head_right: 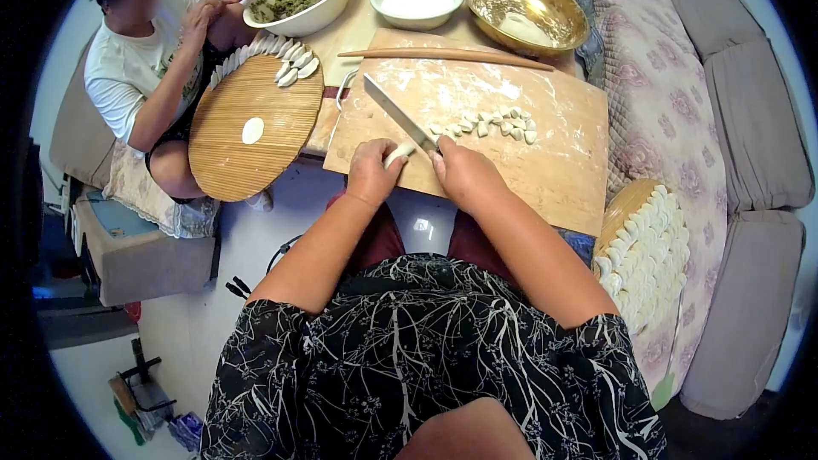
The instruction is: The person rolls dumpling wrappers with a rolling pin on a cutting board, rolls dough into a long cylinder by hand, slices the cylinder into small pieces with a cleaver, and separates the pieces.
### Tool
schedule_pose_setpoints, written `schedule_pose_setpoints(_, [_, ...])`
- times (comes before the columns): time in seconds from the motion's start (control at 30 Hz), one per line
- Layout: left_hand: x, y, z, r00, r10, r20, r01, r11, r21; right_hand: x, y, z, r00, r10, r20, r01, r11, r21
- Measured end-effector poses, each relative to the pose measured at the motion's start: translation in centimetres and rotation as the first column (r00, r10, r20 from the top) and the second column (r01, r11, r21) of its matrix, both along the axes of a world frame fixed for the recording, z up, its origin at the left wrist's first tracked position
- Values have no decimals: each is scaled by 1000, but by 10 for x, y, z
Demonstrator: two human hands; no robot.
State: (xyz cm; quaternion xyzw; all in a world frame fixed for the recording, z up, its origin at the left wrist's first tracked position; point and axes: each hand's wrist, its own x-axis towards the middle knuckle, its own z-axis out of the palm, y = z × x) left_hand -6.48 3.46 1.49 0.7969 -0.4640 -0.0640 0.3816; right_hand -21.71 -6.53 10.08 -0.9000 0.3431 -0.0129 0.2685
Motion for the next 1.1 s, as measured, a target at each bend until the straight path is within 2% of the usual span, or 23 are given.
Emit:
schedule_pose_setpoints(0.27, [2,-1,-1,999,9,46,-8,1000,-24,0,9,5,996,93,5,-92,995,-35])
schedule_pose_setpoints(0.5, [5,1,-5,995,-36,89,43,996,-80,20,3,5,984,114,-136,-113,993,11])
schedule_pose_setpoints(0.63, [4,5,-3,992,-48,118,53,998,-35,38,2,1,978,111,-177,-111,994,11])
schedule_pose_setpoints(0.77, [3,8,-5,992,-18,122,21,1000,-21,42,0,-5,983,85,-163,-83,996,17])
schedule_pose_setpoints(0.83, [5,9,-7,993,-12,115,17,999,-43,33,-2,-8,998,42,-42,-41,999,33])
schedule_pose_setpoints(1.0, [12,10,-7,998,48,31,-46,997,-63,14,12,6,997,71,11,-71,997,-16])
schedule_pose_setpoints(1.1, [13,11,-4,998,41,48,-38,997,-61,12,16,5,994,104,28,-103,994,-32])
